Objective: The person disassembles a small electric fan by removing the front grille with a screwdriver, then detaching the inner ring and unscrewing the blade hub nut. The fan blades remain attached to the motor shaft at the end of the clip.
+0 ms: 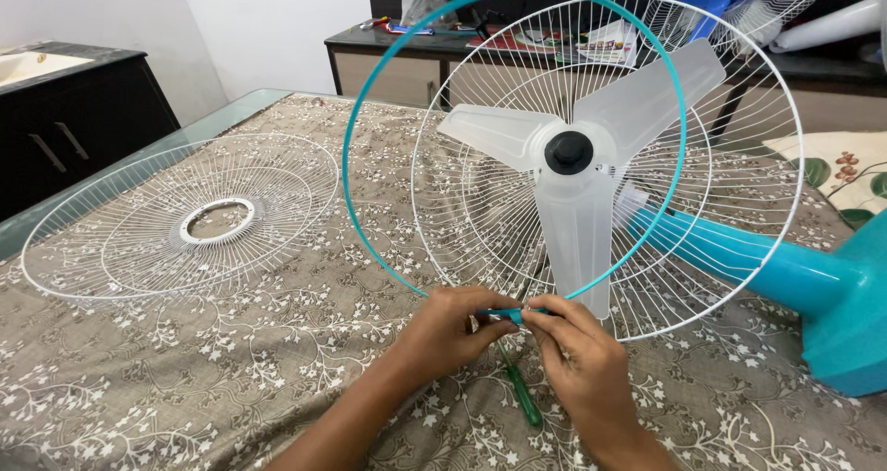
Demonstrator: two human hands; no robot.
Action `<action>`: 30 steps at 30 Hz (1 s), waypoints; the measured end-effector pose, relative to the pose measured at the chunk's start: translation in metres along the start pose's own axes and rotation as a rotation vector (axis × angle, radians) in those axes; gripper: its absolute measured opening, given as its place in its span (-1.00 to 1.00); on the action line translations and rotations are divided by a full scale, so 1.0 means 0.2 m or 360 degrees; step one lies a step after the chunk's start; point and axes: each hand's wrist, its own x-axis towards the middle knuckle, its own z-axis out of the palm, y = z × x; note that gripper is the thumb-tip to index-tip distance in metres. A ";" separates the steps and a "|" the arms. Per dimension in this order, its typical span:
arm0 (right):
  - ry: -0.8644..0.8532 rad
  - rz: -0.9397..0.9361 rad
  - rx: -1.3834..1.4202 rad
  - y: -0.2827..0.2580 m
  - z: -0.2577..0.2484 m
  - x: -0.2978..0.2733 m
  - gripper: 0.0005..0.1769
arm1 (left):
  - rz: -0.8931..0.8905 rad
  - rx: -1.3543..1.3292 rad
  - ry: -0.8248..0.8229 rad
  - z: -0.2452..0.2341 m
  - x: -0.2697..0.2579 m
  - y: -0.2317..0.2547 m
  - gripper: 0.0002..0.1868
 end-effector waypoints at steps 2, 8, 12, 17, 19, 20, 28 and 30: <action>0.0066 0.0062 0.0064 0.00 0.01 0.01 -0.75 | 0.0082 0.0111 0.0030 0.00 0.01 0.02 -0.73; 0.0121 -0.0021 0.0031 0.00 0.01 0.02 -0.72 | 0.0248 0.0296 0.0108 0.02 0.00 0.03 -0.70; 0.0092 -0.0105 0.0079 -0.01 0.01 0.02 -0.68 | 0.0155 0.0298 0.0072 0.02 0.00 0.03 -0.69; 0.0058 -0.0160 -0.0010 0.00 -0.01 0.03 -0.69 | 0.0332 0.0283 0.0108 0.02 0.00 0.01 -0.66; 0.0060 -0.0171 -0.0013 0.00 -0.01 0.04 -0.72 | 0.0236 0.0251 0.0053 0.02 0.00 0.00 -0.66; 0.0061 -0.0177 -0.0013 0.00 -0.01 0.05 -0.73 | 0.0172 0.0215 0.0041 0.02 0.00 0.00 -0.68; 0.0035 -0.0141 0.0111 0.02 -0.01 0.04 -0.73 | 0.0283 0.0146 0.0095 0.02 0.00 -0.02 -0.80; 0.0039 -0.0113 0.0141 0.03 -0.01 0.04 -0.73 | 0.0488 0.0192 0.0241 0.03 0.00 -0.03 -0.81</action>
